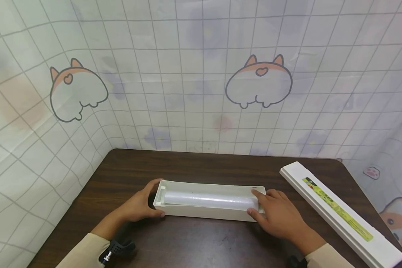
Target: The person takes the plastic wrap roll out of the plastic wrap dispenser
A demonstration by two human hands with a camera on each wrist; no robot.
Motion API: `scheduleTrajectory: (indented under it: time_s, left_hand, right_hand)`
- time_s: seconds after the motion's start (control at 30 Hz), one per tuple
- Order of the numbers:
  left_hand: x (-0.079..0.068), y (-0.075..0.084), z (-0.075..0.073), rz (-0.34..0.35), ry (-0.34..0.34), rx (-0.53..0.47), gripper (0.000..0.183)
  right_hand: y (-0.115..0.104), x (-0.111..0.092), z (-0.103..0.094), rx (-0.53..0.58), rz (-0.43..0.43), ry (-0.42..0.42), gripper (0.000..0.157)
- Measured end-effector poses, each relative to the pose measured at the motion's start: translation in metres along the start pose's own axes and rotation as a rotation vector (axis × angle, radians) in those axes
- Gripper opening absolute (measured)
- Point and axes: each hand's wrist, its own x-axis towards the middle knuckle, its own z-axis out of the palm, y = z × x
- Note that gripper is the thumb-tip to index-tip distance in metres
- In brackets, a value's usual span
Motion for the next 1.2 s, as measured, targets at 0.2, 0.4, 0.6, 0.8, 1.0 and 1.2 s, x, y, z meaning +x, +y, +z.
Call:
scheduleTrajectory:
  time_s: [0.2, 0.4, 0.6, 0.8, 1.0, 1.2]
  left_hand:
    - [0.0, 0.0, -0.001, 0.006, -0.009, -0.008, 0.114]
    - [0.0, -0.001, -0.001, 0.003, -0.008, -0.004, 0.115]
    - [-0.001, 0.0, -0.001, 0.001, -0.007, -0.002, 0.115]
    - [0.0, 0.001, -0.001, 0.005, -0.009, -0.008, 0.117]
    - [-0.001, 0.001, -0.001, 0.001, -0.005, 0.002, 0.117]
    - [-0.001, 0.0, -0.001, 0.008, 0.001, 0.004, 0.115]
  right_hand:
    - [0.001, 0.0, -0.001, 0.035, -0.025, 0.069, 0.056]
    - [0.001, 0.003, -0.004, 0.045, -0.05, 0.137, 0.047]
    - [0.003, 0.007, -0.005, 0.072, -0.047, 0.125, 0.049]
    - [0.004, 0.014, -0.006, 0.071, -0.069, 0.152, 0.055]
    - [0.002, 0.019, -0.008, 0.045, -0.076, 0.168, 0.061]
    - [0.0, 0.021, -0.007, 0.094, -0.061, 0.181, 0.062]
